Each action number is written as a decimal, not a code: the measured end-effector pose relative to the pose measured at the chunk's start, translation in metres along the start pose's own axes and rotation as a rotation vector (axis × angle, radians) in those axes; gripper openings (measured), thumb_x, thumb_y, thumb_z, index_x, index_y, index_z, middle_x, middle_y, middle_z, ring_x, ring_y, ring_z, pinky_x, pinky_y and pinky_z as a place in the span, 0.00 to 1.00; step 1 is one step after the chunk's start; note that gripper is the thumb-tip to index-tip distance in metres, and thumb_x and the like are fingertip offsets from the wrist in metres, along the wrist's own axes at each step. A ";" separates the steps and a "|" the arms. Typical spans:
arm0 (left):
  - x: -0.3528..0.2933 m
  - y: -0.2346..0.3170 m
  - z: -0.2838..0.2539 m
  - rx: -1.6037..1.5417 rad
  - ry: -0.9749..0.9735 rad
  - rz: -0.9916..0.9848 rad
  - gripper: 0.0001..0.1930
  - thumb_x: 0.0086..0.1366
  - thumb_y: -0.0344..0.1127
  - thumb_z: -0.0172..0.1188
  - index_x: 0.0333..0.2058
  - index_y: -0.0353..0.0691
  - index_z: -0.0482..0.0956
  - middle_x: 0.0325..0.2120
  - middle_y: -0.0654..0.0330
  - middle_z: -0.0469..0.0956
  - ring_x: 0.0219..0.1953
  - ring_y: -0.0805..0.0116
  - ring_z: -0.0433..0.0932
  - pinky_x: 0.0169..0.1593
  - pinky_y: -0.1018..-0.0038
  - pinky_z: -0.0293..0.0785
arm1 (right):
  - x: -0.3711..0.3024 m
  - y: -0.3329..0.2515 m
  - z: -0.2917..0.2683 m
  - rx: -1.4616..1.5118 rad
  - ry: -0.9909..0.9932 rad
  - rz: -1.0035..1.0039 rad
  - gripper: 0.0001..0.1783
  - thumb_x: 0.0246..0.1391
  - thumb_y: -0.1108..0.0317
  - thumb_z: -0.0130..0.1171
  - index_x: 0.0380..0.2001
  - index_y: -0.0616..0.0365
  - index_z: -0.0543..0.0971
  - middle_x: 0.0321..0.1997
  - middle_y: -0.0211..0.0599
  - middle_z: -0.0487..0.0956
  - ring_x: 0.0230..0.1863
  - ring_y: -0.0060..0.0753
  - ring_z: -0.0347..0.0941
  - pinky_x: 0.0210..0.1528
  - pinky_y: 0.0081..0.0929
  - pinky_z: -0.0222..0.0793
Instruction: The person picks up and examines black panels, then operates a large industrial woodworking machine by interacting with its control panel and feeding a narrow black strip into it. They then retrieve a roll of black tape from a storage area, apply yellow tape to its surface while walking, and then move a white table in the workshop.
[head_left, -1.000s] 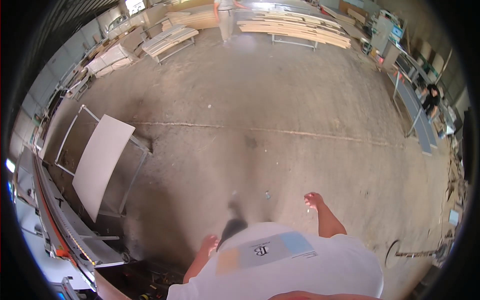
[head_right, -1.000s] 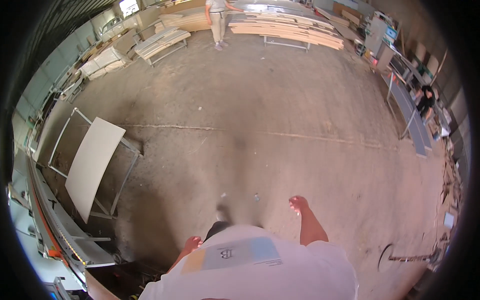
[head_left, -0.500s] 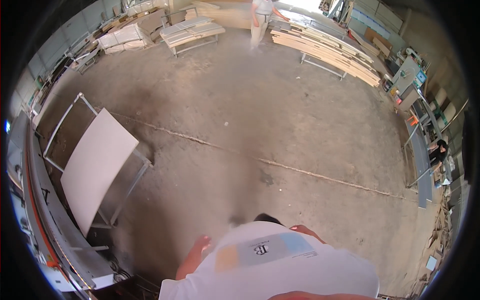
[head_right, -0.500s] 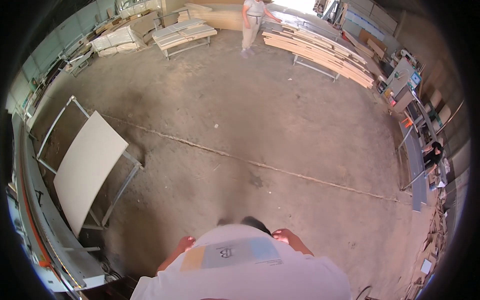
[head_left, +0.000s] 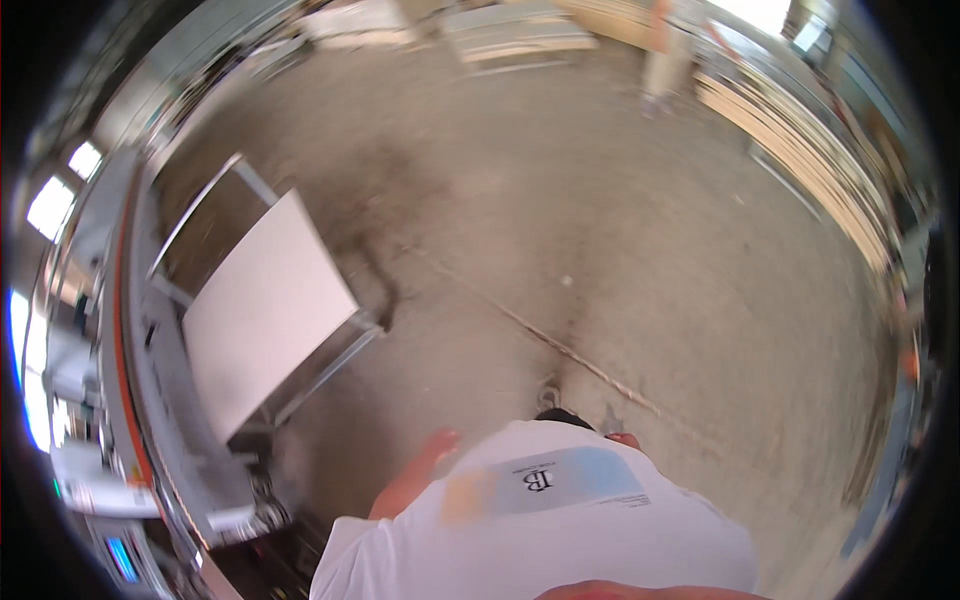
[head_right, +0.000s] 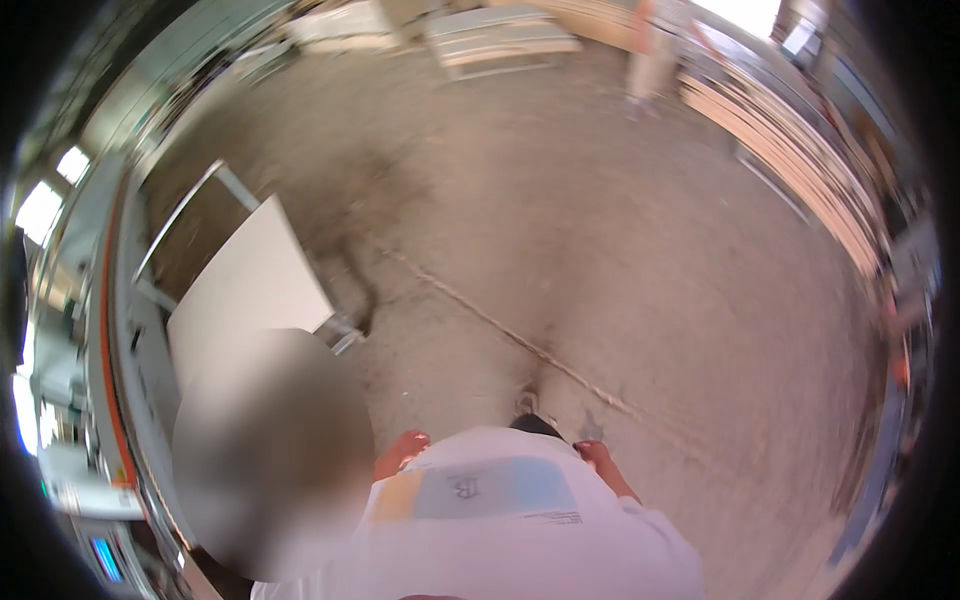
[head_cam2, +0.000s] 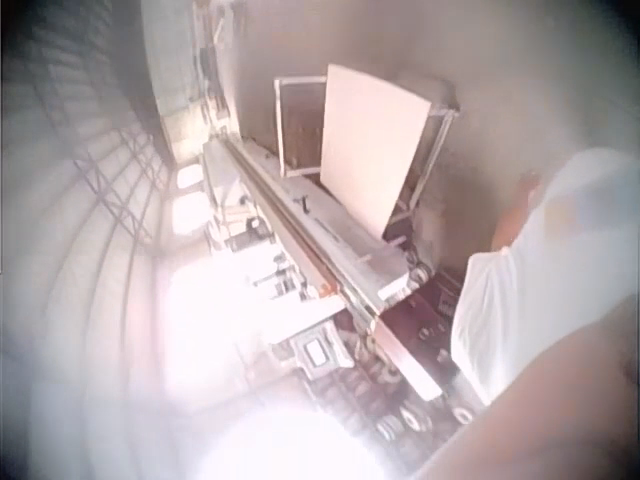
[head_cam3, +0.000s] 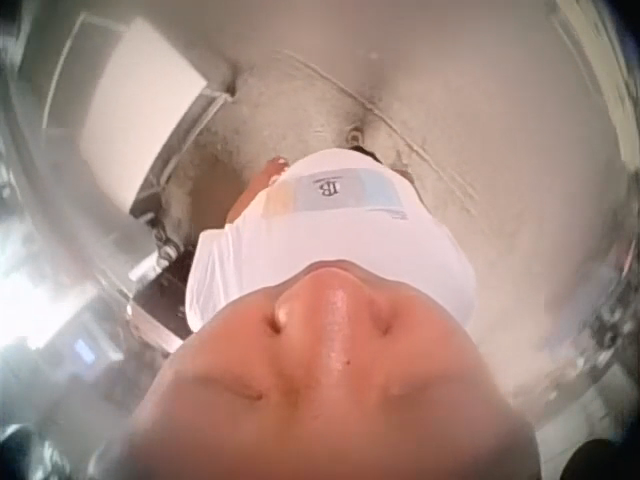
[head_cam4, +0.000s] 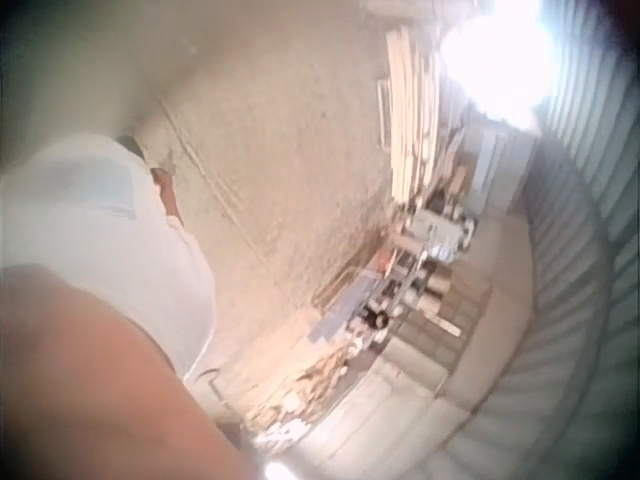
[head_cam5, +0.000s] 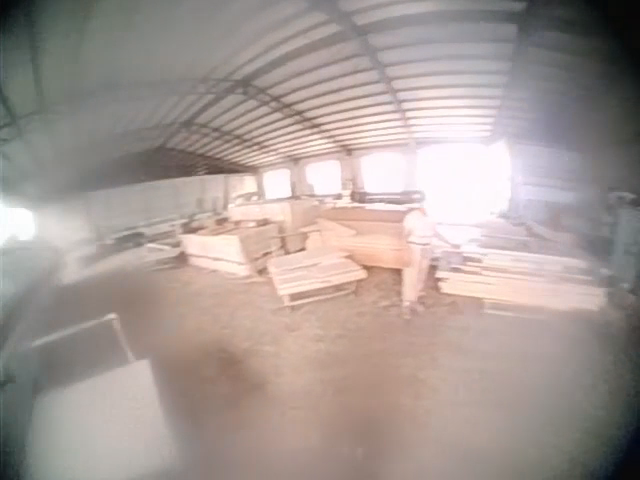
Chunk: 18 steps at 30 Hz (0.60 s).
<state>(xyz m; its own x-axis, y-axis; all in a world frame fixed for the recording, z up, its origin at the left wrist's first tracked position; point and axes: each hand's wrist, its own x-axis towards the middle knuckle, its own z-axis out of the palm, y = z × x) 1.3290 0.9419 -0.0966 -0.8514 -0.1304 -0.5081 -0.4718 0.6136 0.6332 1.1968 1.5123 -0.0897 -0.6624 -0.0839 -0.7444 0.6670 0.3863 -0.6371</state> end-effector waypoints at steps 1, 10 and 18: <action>0.010 0.006 -0.010 -0.129 -0.098 -0.052 0.07 0.68 0.34 0.59 0.39 0.40 0.83 0.32 0.63 0.85 0.31 0.72 0.81 0.36 0.72 0.77 | 0.025 -0.053 -0.013 -0.161 -0.112 -0.219 0.10 0.53 0.63 0.66 0.33 0.58 0.86 0.31 0.35 0.86 0.32 0.29 0.81 0.34 0.30 0.77; 0.094 0.026 -0.079 0.425 0.080 0.020 0.11 0.65 0.43 0.58 0.34 0.45 0.86 0.35 0.48 0.84 0.40 0.57 0.85 0.41 0.58 0.79 | 0.217 -0.450 -0.003 -0.225 -0.040 -0.193 0.11 0.57 0.62 0.62 0.34 0.58 0.85 0.26 0.30 0.81 0.26 0.21 0.74 0.27 0.21 0.69; 0.258 -0.023 -0.203 -0.033 -0.152 -0.165 0.13 0.65 0.42 0.54 0.40 0.43 0.83 0.44 0.52 0.84 0.46 0.59 0.83 0.42 0.60 0.80 | 0.354 -0.517 0.087 -1.008 -0.412 -0.313 0.11 0.55 0.66 0.63 0.41 0.55 0.86 0.39 0.35 0.87 0.34 0.30 0.84 0.37 0.29 0.81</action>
<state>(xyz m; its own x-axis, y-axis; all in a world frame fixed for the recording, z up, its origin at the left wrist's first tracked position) 1.0733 0.7354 -0.1239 -0.7192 -0.1068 -0.6865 -0.6109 0.5678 0.5517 0.6471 1.2025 -0.0407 -0.4648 -0.5311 -0.7085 -0.2109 0.8435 -0.4940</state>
